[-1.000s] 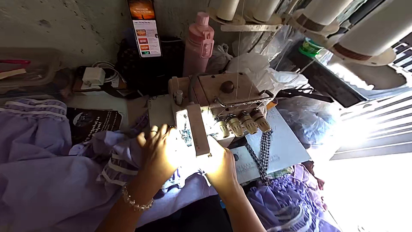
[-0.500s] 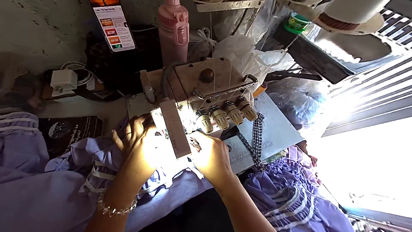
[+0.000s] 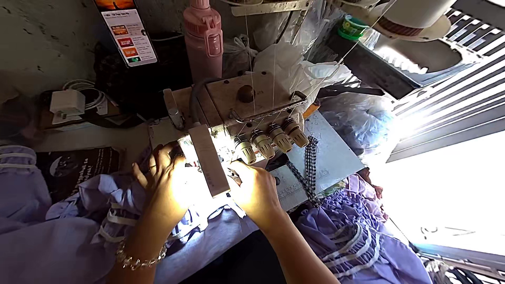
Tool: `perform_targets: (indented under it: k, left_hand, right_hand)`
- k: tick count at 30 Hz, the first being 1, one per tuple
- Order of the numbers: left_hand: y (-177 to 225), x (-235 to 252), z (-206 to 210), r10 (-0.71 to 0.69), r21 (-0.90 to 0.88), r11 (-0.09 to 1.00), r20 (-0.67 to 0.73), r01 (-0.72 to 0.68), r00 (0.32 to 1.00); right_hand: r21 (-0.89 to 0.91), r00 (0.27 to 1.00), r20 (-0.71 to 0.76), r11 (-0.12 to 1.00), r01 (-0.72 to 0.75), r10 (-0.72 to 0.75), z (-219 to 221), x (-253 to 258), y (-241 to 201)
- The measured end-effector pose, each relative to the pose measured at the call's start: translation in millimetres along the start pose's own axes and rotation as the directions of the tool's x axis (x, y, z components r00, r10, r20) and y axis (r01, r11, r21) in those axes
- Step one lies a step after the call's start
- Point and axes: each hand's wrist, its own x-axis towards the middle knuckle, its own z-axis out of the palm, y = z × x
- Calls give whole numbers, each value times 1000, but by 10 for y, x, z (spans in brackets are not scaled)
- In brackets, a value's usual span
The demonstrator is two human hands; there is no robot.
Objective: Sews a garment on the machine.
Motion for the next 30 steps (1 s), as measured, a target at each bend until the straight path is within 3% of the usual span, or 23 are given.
perform_targets:
  k: [12,14,16,18,26,30]
  left_hand:
    - [-5,39,20,-15,-6,1000,-22,15,1000]
    - [-77,61,14,-37,-113,993,-8,36,999]
    - [-228,167,-22,-91,-298,947,118,123,989]
    - [-339,260,-17,-31,-336,939,117,69,993]
    - [-183,241,12,167,-85,981,-92,-175,982]
    - [-137,176,41,141,47,990,-179,-135,974]
  right_hand:
    - [-7,1000,0,1000,6,-6,-21,6,-31]
    - [4,1000,4,1000,1,-1,-30,-2,-32]
    - [10,1000,-3,1000,5,-5,-29,6,-31]
    - [10,1000,-1,1000,4,-4,-33,3,-40]
    - [-8,1000,-2,1000,-2,2,-35,21,-49]
    - [3,1000,13,1000,-14,14,-43,25,-45]
